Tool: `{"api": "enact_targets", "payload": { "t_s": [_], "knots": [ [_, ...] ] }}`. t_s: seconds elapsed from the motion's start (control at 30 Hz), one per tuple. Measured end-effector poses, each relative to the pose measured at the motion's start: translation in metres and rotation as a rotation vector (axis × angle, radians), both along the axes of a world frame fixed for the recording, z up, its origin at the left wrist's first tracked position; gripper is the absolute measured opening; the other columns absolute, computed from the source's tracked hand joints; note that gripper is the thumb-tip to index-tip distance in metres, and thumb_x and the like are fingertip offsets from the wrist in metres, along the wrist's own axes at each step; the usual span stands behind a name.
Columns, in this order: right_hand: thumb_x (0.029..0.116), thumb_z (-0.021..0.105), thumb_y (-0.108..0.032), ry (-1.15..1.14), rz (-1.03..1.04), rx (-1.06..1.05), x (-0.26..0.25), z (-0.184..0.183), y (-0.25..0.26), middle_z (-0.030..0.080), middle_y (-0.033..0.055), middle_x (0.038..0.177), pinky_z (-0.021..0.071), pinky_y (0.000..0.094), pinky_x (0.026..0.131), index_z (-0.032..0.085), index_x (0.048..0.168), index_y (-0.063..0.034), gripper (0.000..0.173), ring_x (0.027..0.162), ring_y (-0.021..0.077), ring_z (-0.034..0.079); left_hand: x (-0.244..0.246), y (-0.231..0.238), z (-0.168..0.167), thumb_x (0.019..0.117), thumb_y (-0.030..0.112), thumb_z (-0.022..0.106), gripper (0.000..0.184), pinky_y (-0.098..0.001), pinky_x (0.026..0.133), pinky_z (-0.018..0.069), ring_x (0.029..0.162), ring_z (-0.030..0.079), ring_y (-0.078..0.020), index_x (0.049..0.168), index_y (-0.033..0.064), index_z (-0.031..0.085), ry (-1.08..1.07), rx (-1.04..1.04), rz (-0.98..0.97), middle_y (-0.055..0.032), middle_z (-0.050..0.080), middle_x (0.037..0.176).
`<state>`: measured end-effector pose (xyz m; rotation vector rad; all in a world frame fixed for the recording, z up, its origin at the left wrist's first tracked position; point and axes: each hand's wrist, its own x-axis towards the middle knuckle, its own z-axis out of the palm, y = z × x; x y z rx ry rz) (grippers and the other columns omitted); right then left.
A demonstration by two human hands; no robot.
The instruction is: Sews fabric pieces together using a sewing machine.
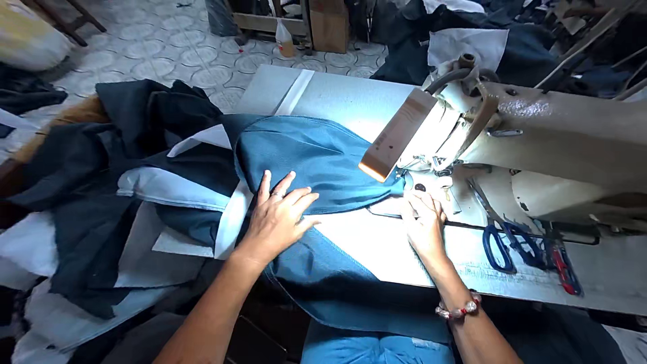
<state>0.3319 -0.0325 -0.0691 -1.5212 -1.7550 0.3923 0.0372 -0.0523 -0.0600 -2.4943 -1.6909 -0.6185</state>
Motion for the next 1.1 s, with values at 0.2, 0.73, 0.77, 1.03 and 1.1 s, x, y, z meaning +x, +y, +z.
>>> {"api": "enact_targets", "payload": {
  "t_s": [0.2, 0.73, 0.77, 1.03, 1.1],
  "knots": [
    [0.0907, 0.075, -0.021, 0.091, -0.126, -0.064, -0.018, 0.004, 0.016, 0.073, 0.0149, 0.111, 0.0397, 0.063, 0.094, 0.071, 0.122, -0.0036, 0.036, 0.108, 0.0389, 0.062, 0.012, 0.001, -0.007, 0.0955, 0.015, 0.06, 0.022, -0.0699, 0.111, 0.0321, 0.112, 0.069, -0.0369, 0.101, 0.0067, 0.08, -0.072, 0.091, -0.083, -0.0127, 0.077, 0.105],
    [0.107, 0.029, -0.005, 1.817, -0.157, -0.756, -0.015, 0.044, -0.076, 0.058, 0.0008, 0.068, 0.0497, 0.0188, 0.048, 0.049, 0.122, -0.0083, 0.025, 0.049, 0.0067, 0.056, 0.12, -0.015, 0.027, 0.0905, 0.014, 0.062, 0.047, -0.0756, 0.11, 0.0245, 0.143, 0.044, -0.0432, 0.138, 0.0199, 0.064, -0.004, 0.216, -0.273, -0.0141, 0.06, 0.145],
    [0.1087, 0.025, -0.013, 1.952, -0.149, -0.78, -0.018, 0.045, -0.079, 0.059, -0.0002, 0.066, 0.0505, 0.0193, 0.048, 0.052, 0.118, -0.009, 0.029, 0.05, 0.0072, 0.058, 0.131, -0.003, 0.021, 0.0869, 0.014, 0.069, 0.053, -0.0767, 0.109, 0.025, 0.144, 0.043, -0.0432, 0.139, 0.0191, 0.063, 0.018, 0.196, -0.308, -0.0146, 0.059, 0.146],
    [0.1076, 0.02, -0.018, 1.845, 0.048, -0.841, 0.016, 0.033, -0.081, 0.072, 0.0094, 0.094, 0.0557, 0.0244, 0.059, 0.052, 0.127, -0.006, 0.038, 0.067, 0.014, 0.068, 0.148, 0.028, -0.008, 0.0833, 0.003, 0.07, 0.005, -0.0628, 0.104, 0.0439, 0.101, 0.07, -0.0356, 0.079, 0.0056, 0.07, 0.016, 0.202, -0.394, -0.0114, 0.072, 0.086],
    [0.1071, 0.025, -0.007, 1.537, 0.058, -0.842, 0.029, 0.035, -0.074, 0.071, 0.0109, 0.098, 0.0563, 0.0242, 0.055, 0.047, 0.129, -0.0046, 0.031, 0.065, 0.0139, 0.069, 0.148, 0.017, 0.005, 0.0864, 0.018, 0.068, 0.017, -0.0592, 0.1, 0.0455, 0.115, 0.066, -0.0379, 0.093, 0.0033, 0.073, 0.083, -0.043, -0.372, -0.0148, 0.074, 0.104]
  ]
}}
